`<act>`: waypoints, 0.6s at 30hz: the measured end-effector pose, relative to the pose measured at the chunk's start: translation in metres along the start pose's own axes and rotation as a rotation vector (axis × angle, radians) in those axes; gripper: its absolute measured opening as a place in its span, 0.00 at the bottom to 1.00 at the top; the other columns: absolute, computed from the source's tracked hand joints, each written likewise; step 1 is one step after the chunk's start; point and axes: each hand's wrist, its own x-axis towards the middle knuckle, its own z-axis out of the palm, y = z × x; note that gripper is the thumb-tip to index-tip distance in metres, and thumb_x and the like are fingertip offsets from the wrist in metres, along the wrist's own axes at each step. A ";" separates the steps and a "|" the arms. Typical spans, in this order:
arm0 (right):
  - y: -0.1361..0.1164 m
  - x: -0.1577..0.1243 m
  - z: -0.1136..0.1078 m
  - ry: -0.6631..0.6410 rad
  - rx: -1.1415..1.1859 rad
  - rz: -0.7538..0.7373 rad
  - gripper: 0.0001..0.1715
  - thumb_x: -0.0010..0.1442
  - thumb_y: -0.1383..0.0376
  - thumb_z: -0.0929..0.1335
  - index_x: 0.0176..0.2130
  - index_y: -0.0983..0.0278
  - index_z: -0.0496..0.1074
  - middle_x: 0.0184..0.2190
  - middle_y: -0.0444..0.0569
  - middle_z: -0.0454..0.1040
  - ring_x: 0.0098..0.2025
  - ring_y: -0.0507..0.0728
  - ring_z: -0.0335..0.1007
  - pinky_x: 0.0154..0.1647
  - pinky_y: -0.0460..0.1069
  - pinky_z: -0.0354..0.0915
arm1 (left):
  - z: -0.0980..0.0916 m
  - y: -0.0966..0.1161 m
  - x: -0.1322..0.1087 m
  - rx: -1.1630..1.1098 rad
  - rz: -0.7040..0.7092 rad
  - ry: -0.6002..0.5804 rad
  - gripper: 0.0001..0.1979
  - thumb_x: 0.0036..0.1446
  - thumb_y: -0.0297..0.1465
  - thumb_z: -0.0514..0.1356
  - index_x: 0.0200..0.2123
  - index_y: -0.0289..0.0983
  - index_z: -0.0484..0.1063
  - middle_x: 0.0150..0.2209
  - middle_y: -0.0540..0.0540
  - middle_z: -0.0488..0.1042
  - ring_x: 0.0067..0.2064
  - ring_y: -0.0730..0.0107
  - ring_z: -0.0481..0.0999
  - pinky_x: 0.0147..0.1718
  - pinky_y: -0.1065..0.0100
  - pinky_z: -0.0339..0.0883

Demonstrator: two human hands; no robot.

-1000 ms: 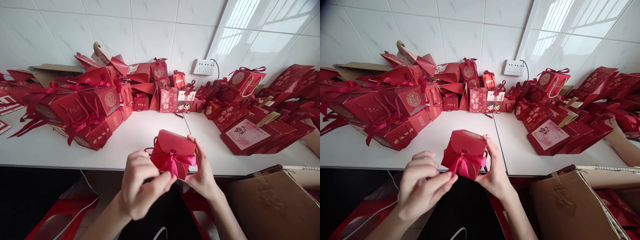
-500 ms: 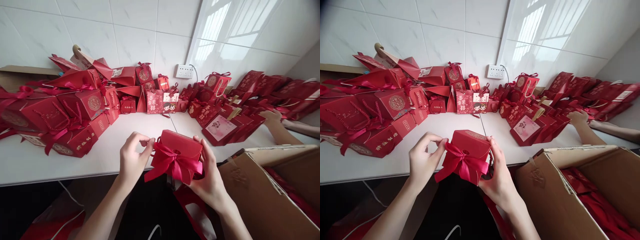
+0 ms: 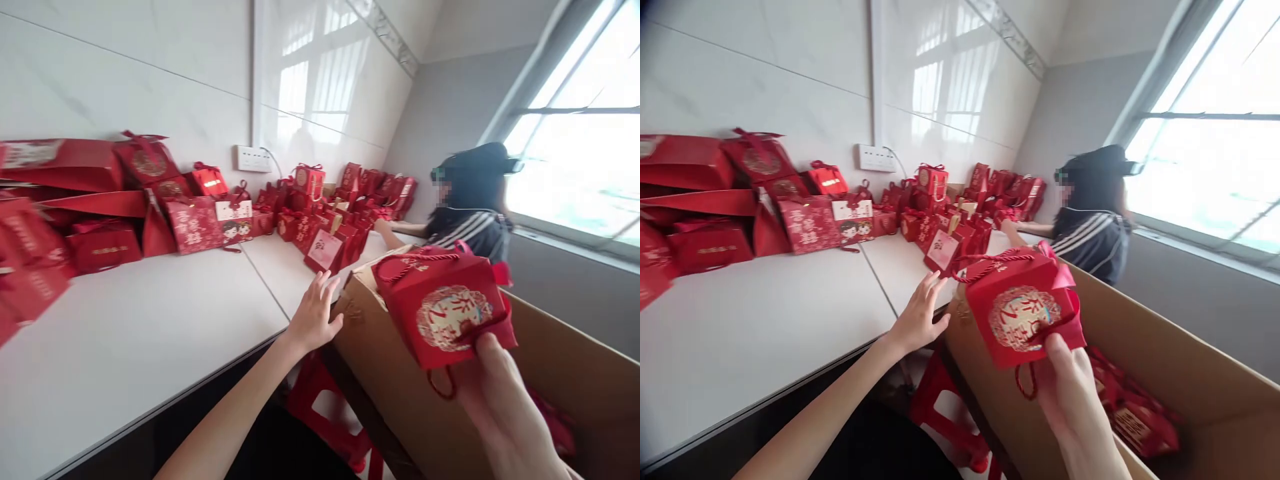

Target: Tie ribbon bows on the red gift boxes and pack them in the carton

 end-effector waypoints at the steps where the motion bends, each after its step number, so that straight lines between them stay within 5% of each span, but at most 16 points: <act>1: -0.005 0.000 -0.012 0.005 0.084 0.121 0.37 0.48 0.46 0.71 0.54 0.55 0.65 0.51 0.51 0.72 0.53 0.65 0.69 0.41 0.57 0.75 | 0.010 0.011 0.006 -0.016 0.082 0.024 0.31 0.53 0.28 0.56 0.60 0.33 0.52 0.63 0.33 0.54 0.66 0.49 0.48 0.58 0.51 0.57; 5: -0.032 -0.008 -0.047 -0.059 0.301 0.423 0.24 0.52 0.46 0.69 0.44 0.56 0.72 0.42 0.47 0.78 0.47 0.61 0.74 0.43 0.58 0.74 | 0.043 0.051 0.019 -0.094 0.327 0.031 0.25 0.55 0.31 0.54 0.57 0.36 0.58 0.59 0.38 0.62 0.65 0.55 0.52 0.61 0.53 0.49; 11: -0.057 -0.020 -0.071 0.043 0.138 0.375 0.21 0.56 0.47 0.67 0.44 0.56 0.72 0.40 0.46 0.78 0.45 0.61 0.75 0.45 0.60 0.73 | 0.067 0.067 0.019 -0.204 0.235 0.129 0.13 0.55 0.30 0.52 0.44 0.38 0.68 0.46 0.45 0.74 0.57 0.60 0.66 0.60 0.55 0.45; 13: -0.059 -0.020 -0.082 0.124 -0.073 0.205 0.27 0.55 0.44 0.65 0.44 0.59 0.71 0.40 0.52 0.78 0.46 0.65 0.74 0.42 0.62 0.74 | 0.067 0.068 0.018 -0.214 0.215 0.126 0.13 0.56 0.29 0.51 0.44 0.38 0.68 0.46 0.45 0.74 0.57 0.61 0.66 0.60 0.56 0.45; 18: -0.066 0.004 -0.125 0.253 -0.984 -0.561 0.43 0.44 0.53 0.75 0.56 0.56 0.60 0.56 0.56 0.62 0.58 0.70 0.61 0.53 0.64 0.66 | 0.065 0.072 0.018 -0.239 0.172 0.132 0.12 0.56 0.28 0.50 0.43 0.38 0.67 0.45 0.43 0.73 0.57 0.60 0.66 0.59 0.55 0.47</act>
